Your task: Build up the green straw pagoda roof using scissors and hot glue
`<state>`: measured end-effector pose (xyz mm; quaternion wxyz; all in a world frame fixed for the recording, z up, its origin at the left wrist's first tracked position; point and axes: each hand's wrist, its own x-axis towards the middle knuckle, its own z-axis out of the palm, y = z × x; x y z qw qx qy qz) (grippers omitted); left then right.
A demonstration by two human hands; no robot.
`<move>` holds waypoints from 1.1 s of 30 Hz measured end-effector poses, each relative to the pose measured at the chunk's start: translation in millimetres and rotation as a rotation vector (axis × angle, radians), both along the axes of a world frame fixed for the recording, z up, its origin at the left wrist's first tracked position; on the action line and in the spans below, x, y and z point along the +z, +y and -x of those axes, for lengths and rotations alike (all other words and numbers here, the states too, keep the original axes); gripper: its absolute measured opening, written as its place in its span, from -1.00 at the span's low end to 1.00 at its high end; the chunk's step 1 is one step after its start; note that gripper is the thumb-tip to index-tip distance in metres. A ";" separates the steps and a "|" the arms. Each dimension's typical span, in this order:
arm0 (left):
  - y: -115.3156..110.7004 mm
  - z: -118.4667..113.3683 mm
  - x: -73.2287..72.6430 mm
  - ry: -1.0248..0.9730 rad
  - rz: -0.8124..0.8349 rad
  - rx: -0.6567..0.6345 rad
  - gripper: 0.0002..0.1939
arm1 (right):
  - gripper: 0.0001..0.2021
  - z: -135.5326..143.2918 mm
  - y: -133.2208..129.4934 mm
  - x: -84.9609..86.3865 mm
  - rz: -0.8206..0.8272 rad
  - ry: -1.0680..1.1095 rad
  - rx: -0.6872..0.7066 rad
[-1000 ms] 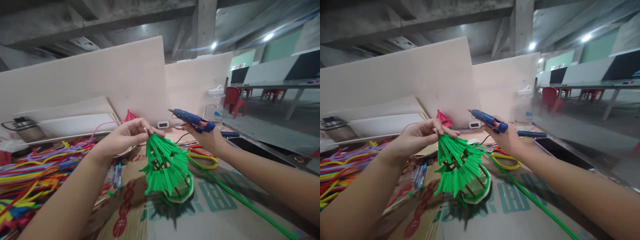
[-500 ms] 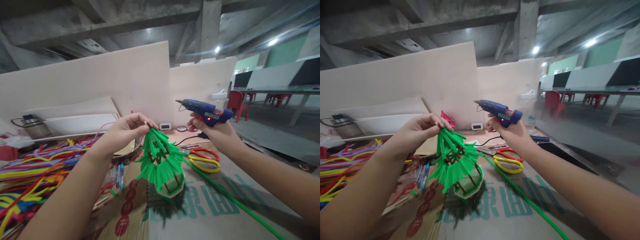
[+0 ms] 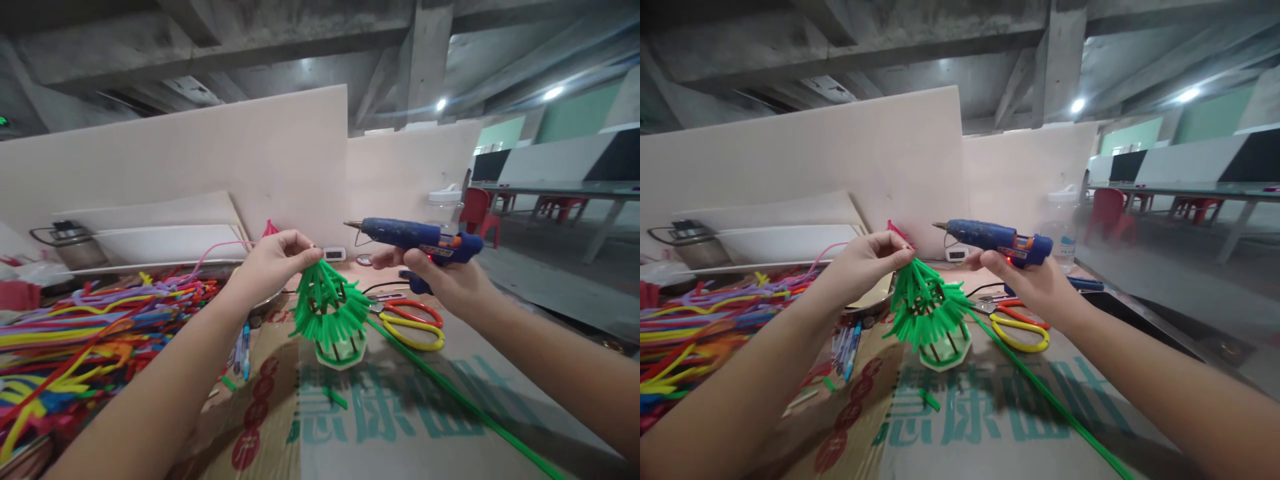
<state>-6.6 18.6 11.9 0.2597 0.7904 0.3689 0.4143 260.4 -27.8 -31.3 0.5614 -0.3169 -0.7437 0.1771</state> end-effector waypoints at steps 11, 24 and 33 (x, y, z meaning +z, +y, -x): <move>5.6 3.2 0.4 0.062 -0.028 0.019 -0.60 | -0.59 16.8 -8.2 -6.2 0.065 -0.133 0.003; 3.1 0.5 -1.5 0.084 -0.107 0.008 -0.63 | -0.70 18.7 -13.0 -9.0 0.048 -0.367 -0.135; 5.5 0.1 -3.5 0.078 -0.118 0.005 -0.67 | -0.69 18.4 -17.2 -6.6 0.075 -0.424 -0.190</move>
